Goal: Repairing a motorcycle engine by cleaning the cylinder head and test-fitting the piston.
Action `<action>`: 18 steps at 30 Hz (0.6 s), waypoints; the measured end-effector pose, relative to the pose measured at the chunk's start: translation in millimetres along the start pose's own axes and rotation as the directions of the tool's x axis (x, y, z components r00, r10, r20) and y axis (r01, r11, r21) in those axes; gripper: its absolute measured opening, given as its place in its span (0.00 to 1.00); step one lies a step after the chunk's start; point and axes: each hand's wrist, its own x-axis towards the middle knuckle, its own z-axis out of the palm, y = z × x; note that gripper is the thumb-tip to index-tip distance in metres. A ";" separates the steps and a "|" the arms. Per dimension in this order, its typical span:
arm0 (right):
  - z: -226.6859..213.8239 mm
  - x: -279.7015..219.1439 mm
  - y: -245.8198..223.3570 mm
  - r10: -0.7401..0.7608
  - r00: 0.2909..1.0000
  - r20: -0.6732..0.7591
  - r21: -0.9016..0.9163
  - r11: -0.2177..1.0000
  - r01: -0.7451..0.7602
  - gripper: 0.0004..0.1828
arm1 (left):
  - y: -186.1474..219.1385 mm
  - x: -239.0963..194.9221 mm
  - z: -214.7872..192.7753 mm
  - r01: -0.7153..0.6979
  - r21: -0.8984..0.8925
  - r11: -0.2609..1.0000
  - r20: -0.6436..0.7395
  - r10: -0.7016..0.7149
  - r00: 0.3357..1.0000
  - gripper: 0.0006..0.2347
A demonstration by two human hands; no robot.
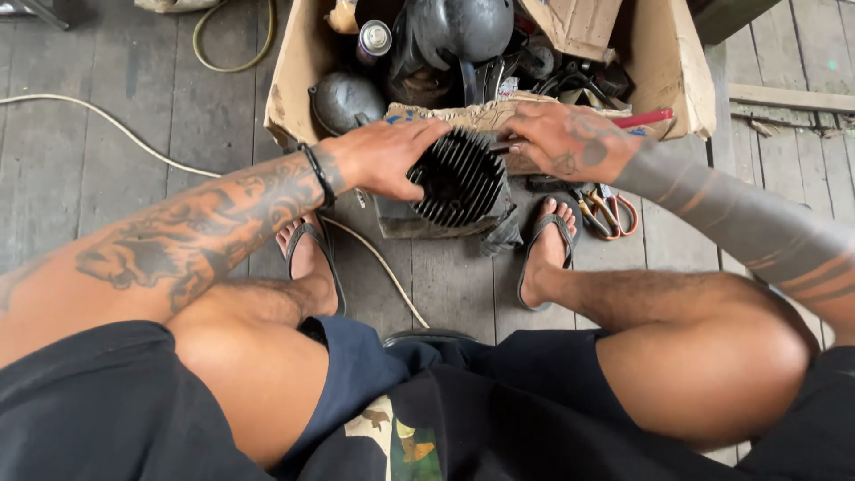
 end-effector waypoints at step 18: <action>-17.9 -3.0 -27.2 -0.119 0.980 -0.160 0.277 0.947 0.160 0.13 | 4.4 4.2 14.1 0.022 0.062 0.998 -0.013 -0.021 1.000 0.58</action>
